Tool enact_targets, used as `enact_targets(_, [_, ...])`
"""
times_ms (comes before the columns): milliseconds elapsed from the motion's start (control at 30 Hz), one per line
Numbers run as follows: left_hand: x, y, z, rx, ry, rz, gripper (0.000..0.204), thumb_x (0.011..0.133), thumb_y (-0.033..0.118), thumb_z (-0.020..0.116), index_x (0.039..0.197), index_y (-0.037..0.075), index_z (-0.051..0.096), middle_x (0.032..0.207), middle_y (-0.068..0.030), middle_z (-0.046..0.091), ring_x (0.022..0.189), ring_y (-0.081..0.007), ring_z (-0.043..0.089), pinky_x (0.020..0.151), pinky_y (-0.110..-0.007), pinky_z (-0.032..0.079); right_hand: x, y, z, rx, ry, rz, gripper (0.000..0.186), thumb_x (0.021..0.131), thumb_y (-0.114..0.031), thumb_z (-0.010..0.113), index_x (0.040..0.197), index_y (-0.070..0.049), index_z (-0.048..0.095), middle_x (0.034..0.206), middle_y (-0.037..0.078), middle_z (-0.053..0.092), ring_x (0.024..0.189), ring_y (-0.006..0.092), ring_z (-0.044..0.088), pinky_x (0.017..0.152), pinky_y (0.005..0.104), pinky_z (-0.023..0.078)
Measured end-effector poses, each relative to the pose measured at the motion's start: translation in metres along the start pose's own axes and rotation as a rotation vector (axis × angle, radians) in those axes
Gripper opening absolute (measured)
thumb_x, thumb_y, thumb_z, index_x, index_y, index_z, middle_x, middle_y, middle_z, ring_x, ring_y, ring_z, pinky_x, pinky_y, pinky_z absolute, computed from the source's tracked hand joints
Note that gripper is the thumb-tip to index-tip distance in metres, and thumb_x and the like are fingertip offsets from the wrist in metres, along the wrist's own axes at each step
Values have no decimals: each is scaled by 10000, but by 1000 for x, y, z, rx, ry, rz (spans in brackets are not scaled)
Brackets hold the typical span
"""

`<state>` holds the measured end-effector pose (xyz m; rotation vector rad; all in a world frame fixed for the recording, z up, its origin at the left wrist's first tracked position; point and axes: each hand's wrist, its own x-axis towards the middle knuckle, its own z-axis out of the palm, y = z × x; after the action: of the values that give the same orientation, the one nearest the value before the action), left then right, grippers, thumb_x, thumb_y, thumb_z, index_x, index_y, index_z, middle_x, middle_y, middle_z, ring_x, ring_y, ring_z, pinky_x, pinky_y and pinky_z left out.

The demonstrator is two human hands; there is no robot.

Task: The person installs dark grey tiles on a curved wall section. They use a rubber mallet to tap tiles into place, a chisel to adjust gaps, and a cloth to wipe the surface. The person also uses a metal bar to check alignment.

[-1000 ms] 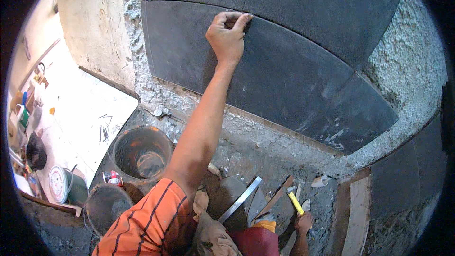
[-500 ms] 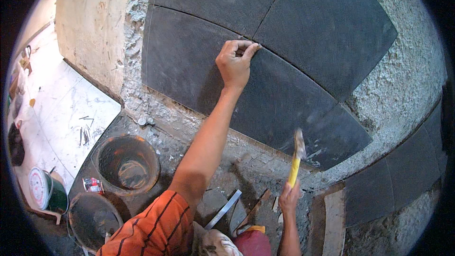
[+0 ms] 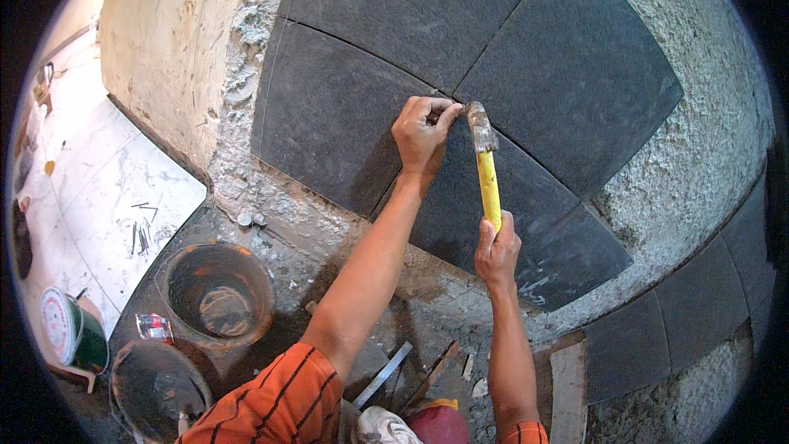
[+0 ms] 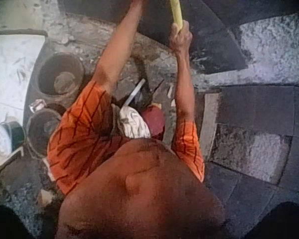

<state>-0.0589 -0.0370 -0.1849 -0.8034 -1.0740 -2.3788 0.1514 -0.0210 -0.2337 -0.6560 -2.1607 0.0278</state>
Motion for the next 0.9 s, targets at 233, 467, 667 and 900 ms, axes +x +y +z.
enact_targets(233, [0,2,0,-60,1,-29,115,747,112,770,797,51,687,796,-60,670,673,-136,630,627,-265,504,4,-2,-3,19,19,-55,316,948,-352,496,1020,-44,505,738,217,596,677,441,609,561,482,461])
enact_targets(467, [0,-3,1,-32,3,41,90,759,90,751,796,47,681,782,-56,656,661,-132,629,614,-264,503,8,2,-1,-8,6,-32,318,940,-357,513,1019,-49,500,734,208,601,677,434,616,560,475,467])
enact_targets(667, [0,0,-2,-99,-7,-11,123,774,134,748,799,37,677,774,-55,651,654,-126,625,617,-261,501,11,-3,-2,-75,-35,-7,318,938,-349,512,1037,-48,501,742,220,605,687,437,617,567,490,471])
enact_targets(900, [1,-1,-2,-93,-19,-10,144,786,168,738,806,37,679,771,-58,647,648,-133,624,611,-262,498,8,5,1,-69,-24,-56,311,944,-342,499,1039,-46,504,741,224,606,679,440,611,567,493,467])
